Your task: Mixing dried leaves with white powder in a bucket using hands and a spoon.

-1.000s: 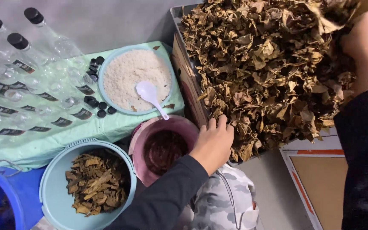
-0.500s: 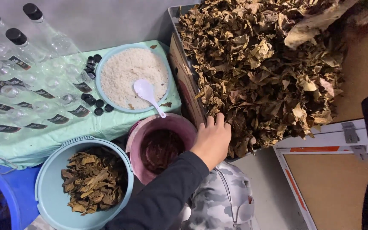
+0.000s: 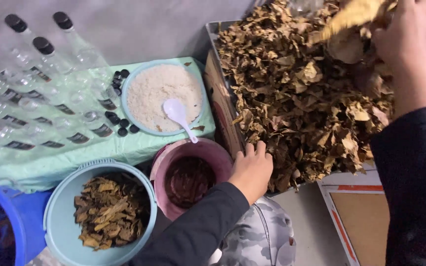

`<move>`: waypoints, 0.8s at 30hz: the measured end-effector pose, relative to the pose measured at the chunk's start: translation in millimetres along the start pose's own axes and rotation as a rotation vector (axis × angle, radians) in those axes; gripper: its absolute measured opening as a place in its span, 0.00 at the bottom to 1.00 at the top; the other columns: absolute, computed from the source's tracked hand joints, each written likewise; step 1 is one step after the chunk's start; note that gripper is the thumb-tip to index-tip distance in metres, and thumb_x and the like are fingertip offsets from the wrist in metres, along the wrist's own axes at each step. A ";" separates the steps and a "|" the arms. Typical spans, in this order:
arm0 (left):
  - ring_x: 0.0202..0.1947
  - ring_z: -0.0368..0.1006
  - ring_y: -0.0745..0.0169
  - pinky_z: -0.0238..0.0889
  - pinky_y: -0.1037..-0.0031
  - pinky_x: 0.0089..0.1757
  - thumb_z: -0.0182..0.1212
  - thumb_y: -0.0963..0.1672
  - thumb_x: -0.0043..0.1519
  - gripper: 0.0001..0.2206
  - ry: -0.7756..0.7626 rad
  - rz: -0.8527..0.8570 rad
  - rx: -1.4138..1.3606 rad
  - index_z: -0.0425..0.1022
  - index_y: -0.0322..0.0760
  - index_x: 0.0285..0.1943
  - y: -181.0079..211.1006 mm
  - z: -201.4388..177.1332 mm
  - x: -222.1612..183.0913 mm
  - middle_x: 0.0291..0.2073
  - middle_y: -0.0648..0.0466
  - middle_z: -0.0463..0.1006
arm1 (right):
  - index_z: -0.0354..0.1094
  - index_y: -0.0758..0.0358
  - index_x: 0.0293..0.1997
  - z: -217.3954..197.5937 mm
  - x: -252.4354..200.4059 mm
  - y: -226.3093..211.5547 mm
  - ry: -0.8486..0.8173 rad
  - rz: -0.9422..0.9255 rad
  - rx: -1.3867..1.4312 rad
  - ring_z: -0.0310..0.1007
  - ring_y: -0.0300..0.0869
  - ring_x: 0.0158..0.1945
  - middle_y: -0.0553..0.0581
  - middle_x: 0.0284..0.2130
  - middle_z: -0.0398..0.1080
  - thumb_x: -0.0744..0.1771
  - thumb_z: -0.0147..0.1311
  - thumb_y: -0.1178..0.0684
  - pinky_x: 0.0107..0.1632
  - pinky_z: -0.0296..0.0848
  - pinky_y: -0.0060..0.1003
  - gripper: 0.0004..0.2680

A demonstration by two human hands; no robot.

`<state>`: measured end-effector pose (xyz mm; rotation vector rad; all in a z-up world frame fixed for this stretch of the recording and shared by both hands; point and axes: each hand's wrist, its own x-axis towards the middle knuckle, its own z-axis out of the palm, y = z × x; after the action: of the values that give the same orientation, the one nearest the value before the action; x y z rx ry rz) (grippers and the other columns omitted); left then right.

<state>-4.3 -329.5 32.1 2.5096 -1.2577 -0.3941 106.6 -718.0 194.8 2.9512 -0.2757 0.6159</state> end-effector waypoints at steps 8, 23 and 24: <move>0.58 0.63 0.33 0.68 0.49 0.48 0.66 0.39 0.55 0.22 -0.031 -0.044 0.055 0.73 0.32 0.61 6.3 10.5 1.6 0.63 0.39 0.62 | 0.61 0.85 0.69 2.0 -7.6 -20.5 0.053 -0.243 0.277 0.63 0.67 0.59 0.79 0.58 0.59 0.69 0.73 0.67 0.59 0.69 0.53 0.23; 0.60 0.63 0.30 0.67 0.48 0.49 0.65 0.41 0.58 0.23 0.073 -0.073 0.147 0.71 0.30 0.64 13.3 9.2 -3.6 0.65 0.37 0.63 | 0.87 0.62 0.69 41.2 -43.4 61.7 0.267 -0.403 -0.181 0.77 0.50 0.50 0.62 0.53 0.75 0.69 0.63 0.56 0.52 0.78 0.40 0.18; 0.61 0.63 0.29 0.67 0.47 0.49 0.65 0.41 0.57 0.24 0.066 -0.071 0.135 0.71 0.30 0.65 14.3 9.7 -5.2 0.66 0.37 0.62 | 0.87 0.66 0.62 49.1 -40.9 66.1 0.267 -0.345 -0.071 0.76 0.56 0.52 0.69 0.56 0.73 0.68 0.61 0.61 0.56 0.77 0.42 0.16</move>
<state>-21.3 -334.9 29.4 2.6629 -1.2109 -0.2478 75.4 -783.6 138.3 2.7095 0.2259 0.9092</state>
